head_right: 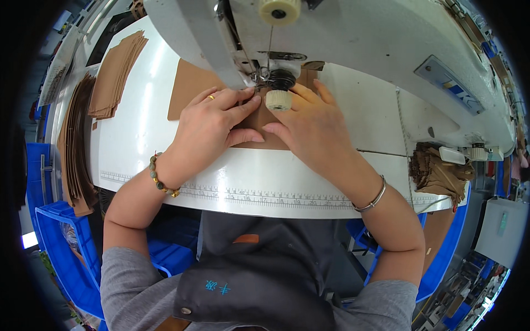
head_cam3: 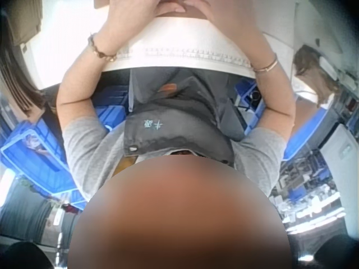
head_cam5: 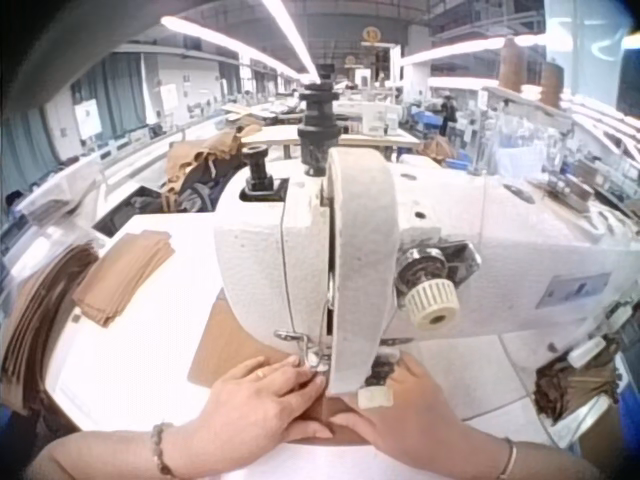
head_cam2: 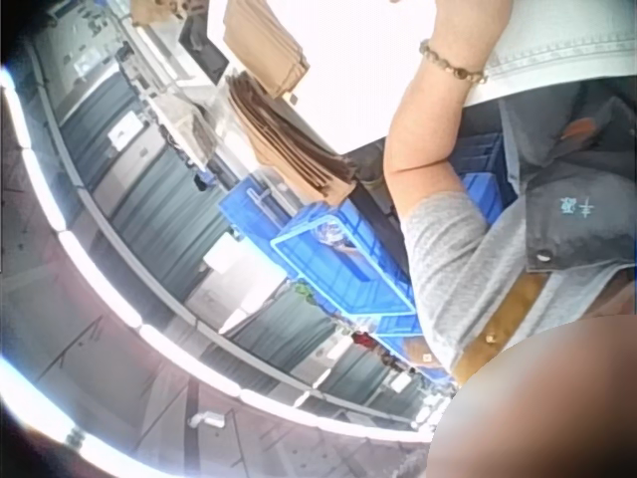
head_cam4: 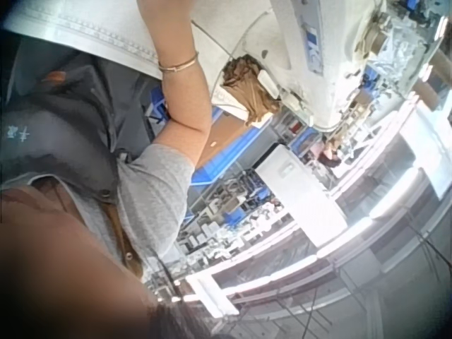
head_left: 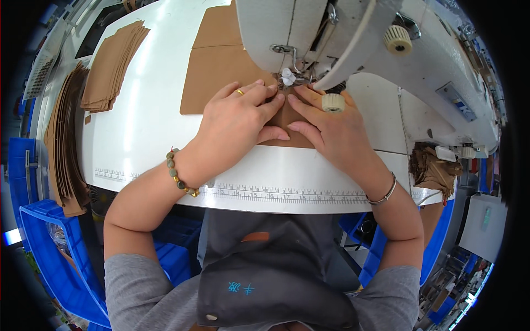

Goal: The person is sewing a zipper onto a leather or fabric bag panel using an industrial sewing machine.

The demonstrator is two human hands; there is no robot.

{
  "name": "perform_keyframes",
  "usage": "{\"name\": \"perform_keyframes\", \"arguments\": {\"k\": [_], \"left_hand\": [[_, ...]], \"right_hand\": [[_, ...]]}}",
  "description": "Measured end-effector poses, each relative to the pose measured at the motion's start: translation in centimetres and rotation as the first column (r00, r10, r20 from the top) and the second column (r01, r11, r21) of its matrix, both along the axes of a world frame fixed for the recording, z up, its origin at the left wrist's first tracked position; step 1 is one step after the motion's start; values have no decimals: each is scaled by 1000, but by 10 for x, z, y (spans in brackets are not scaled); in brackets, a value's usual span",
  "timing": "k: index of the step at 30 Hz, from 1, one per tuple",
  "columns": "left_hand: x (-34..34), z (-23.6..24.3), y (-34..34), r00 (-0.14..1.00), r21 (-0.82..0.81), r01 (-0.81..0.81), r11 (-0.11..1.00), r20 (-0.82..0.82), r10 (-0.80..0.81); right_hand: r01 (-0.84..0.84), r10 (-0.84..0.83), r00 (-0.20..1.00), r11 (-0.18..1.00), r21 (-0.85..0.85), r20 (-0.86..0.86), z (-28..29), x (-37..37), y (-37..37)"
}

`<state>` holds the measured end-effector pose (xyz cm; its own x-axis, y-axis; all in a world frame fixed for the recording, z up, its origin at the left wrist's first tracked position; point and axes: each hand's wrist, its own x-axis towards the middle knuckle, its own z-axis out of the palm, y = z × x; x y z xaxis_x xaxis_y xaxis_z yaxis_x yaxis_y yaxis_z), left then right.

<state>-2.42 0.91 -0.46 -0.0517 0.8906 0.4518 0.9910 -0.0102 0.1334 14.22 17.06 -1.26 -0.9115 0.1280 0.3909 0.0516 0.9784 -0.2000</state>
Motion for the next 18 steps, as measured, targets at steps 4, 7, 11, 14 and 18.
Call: {"name": "perform_keyframes", "arguments": {"k": [4,7,11,14,18], "left_hand": [[1,1,0,1000,-4,-5,1000,21,5],[1,2,1,1000,-1,-16,1000,11,16],[1,2,1,1000,-9,-15,1000,6,15],[0,1,2,1000,-7,-23,1000,5,23],[-1,0,2,1000,-27,-31,999,0,31]], "right_hand": [[8,-8,1000,1000,16,-5,-1,-1,0],[10,-9,1000,1000,19,-21,-1,-2,0],[7,-6,1000,1000,20,-18,0,-1,1],[5,-4,1000,1000,17,-22,1,-2,1],[-1,1,1000,1000,28,-29,0,-3,3]]}}
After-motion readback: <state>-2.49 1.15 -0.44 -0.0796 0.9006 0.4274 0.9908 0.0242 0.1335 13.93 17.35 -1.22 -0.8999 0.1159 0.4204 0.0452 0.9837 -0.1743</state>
